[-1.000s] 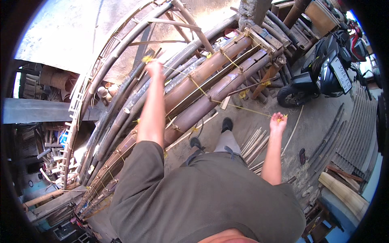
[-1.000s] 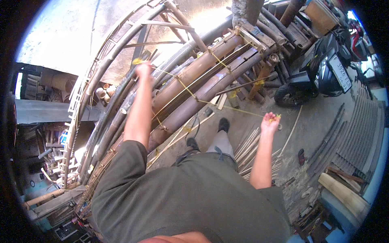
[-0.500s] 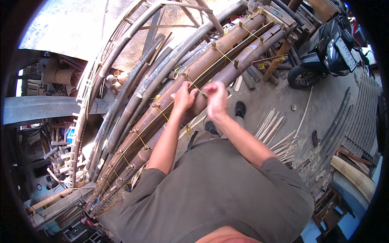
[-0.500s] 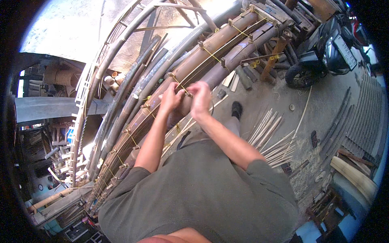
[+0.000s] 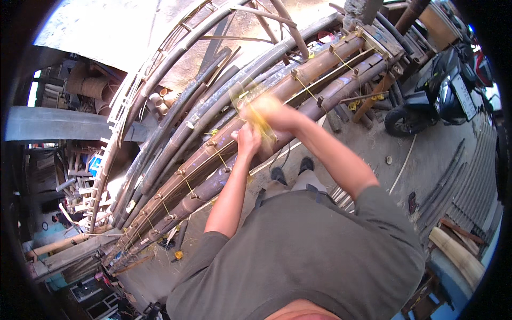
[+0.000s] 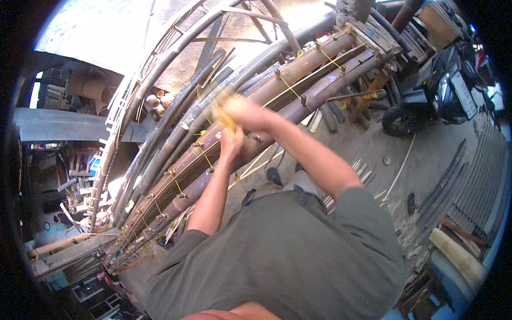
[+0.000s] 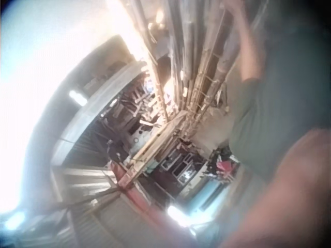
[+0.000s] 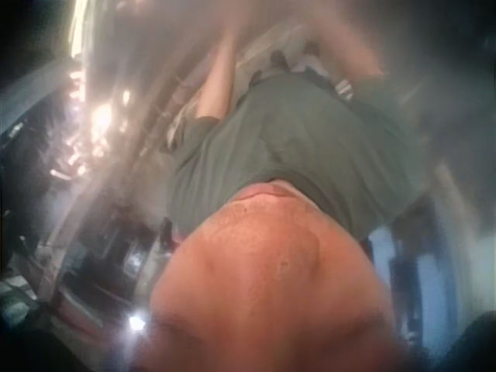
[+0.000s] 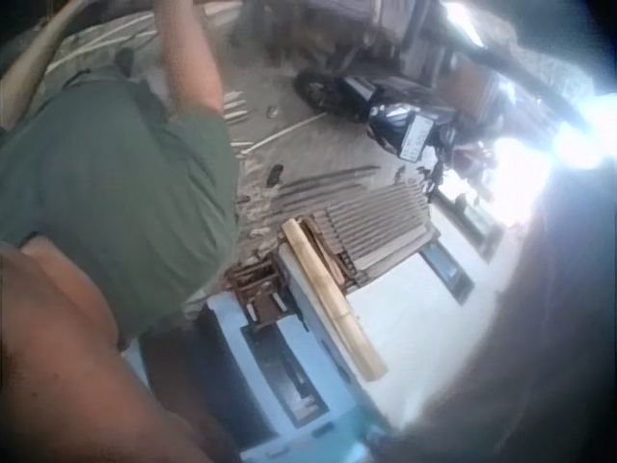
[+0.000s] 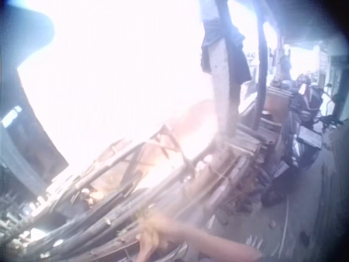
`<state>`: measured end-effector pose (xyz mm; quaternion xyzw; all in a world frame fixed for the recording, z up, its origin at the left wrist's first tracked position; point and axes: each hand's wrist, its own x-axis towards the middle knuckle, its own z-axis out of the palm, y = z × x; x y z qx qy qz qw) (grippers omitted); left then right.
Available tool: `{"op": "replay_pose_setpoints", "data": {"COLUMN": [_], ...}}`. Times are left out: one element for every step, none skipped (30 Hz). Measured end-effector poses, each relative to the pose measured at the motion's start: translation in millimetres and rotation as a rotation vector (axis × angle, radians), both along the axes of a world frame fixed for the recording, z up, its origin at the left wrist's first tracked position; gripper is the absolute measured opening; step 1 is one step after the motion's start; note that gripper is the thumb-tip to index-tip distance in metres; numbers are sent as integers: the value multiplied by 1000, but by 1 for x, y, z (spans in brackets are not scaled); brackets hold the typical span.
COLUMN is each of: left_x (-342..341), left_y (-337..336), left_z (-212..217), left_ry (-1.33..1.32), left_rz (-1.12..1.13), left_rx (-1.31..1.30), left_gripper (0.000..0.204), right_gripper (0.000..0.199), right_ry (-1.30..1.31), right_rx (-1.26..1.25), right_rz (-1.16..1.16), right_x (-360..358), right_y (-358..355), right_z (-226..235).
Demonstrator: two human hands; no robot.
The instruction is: The person repeatedly picks up thin bamboo sticks and ties them to a horizontal bamboo rack using yellow string. The person loops the string around the sticks and the rack, then pulls it tight to secure the sticks in place.
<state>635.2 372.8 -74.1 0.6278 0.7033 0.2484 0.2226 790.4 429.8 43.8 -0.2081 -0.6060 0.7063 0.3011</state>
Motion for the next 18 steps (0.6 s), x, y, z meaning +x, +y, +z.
{"op": "replay_pose_setpoints", "data": {"left_x": [-16, -5, 13, 22, 19, 9, 11, 17, 12, 13, -13, -23, -32, -38, -43, -48, -59, -55], "left_y": [4, 7, 7, 6, 9, 26, 43, 62, 85, 104, 130, 139, 141, 144, 152, 153, 147, 136], "left_z": [-28, -18, 10, 27, 28, 24, 29, 51, 60, 70, 43, 8, -25, -42, -42, -38, -35, -13], "left_ry": [-7, -7, -4, 1, -111, -477, -559, -727, -714, -697, -479, -268, -55, 160, 122, 92, 63, -82], "left_rz": [-102, -56, -23, 25, 59, 3, -21, 9, 38, 71, 140, 133, 121, 103, 41, -24, -79, -98], "left_rx": [167, 102, 34, -27, -14, -48, 142, 132, 181, 176, 159, 138, 108, 73, 35, -12, -59, -118], "left_gripper": [30, 30, 30, 30, 28, 27, 25, 25, 25, 25, 28, 30, 33, 35, 36, 36, 37, 34], "right_gripper": [35, 36, 38, 41, 43, 44, 43, 43, 42, 41, 37, 36, 34, 33, 24, 22, 21, 22], "right_ry": [-126, -231, -439, -644, -573, -497, -498, -531, -572, -623, -695, -707, -719, -730, -831, -806, -776, -757], "right_rx": [222, 450, 542, 637, 574, 512, 419, 437, 467, 498, 638, 703, 762, 814, 869, 861, 858, 842], "right_rz": [162, 279, 172, 74, 13, -46, -8, -20, -29, -40, -54, -69, -88, -110, -107, -154, -192, -250], "right_x": [10, 29, 40, 41, 34, 24, 21, 19, 18, 22, 19, 16, 12, 7, 0, -9, -19, -30], "right_y": [-30, -58, -81, -96, -105, -107, -105, -108, -109, -108, -112, -113, -115, -119, -123, -133, -144, -154], "right_z": [2, -2, -48, -86, -94, -96, -83, -86, -87, -89, -96, -103, -110, -114, -103, -93, -84, -79]}}
